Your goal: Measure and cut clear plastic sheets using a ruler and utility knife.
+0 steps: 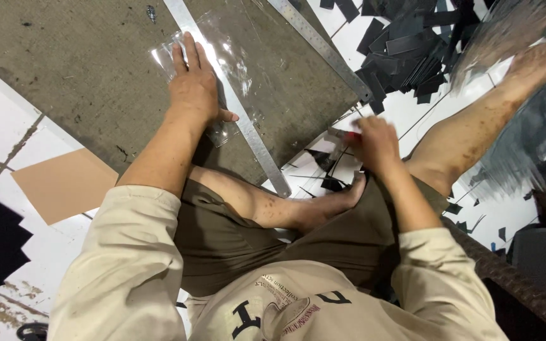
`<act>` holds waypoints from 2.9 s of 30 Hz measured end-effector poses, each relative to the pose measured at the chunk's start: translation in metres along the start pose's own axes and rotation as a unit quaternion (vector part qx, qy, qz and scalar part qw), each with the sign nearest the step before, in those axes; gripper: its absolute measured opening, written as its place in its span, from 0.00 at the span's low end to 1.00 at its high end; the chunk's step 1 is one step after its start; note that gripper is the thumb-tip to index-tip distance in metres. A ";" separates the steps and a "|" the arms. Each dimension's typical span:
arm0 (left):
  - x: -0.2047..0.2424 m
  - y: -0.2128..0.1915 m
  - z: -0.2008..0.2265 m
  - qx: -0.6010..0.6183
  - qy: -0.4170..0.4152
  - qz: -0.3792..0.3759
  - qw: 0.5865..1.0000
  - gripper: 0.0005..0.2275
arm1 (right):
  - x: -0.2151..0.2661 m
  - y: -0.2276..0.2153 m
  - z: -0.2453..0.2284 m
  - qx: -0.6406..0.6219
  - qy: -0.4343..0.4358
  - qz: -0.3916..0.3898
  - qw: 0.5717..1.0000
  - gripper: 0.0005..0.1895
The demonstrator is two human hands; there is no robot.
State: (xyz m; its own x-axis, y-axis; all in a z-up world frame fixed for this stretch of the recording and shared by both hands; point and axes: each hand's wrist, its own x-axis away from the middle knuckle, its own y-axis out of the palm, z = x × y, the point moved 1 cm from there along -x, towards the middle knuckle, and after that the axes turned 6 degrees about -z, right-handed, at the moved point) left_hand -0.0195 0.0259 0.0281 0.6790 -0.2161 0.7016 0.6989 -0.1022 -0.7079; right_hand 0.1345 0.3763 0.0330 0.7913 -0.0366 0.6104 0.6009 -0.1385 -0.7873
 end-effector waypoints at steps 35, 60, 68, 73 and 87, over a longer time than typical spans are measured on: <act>0.038 -0.025 -0.002 -0.002 0.002 0.014 1.000 0.48 | -0.123 -0.057 -0.238 -0.140 -0.235 0.075 0.959 0.30; -0.017 0.025 -0.009 -0.061 0.041 0.044 0.996 0.74 | 0.044 0.023 -0.157 -0.086 -0.237 0.038 0.967 0.38; -0.011 0.017 -0.010 -0.069 0.027 0.031 0.997 0.75 | 0.019 -0.033 -0.154 -0.038 -0.206 -0.043 0.977 0.39; -0.009 0.019 -0.010 -0.064 0.032 0.030 0.997 0.74 | -0.049 -0.078 -0.217 -0.217 -0.401 0.261 0.851 0.25; -0.016 0.026 -0.011 -0.065 0.030 0.036 0.997 0.75 | -0.118 -0.072 -0.241 -0.114 -0.313 0.073 0.940 0.26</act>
State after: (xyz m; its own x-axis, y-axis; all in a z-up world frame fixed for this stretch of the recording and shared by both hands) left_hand -0.0151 0.0165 -0.0025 0.7094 -0.2853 0.6445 0.6102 -0.2090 -0.7642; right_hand -0.0298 0.1520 0.0389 0.8180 0.5076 0.2705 0.4973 -0.3879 -0.7760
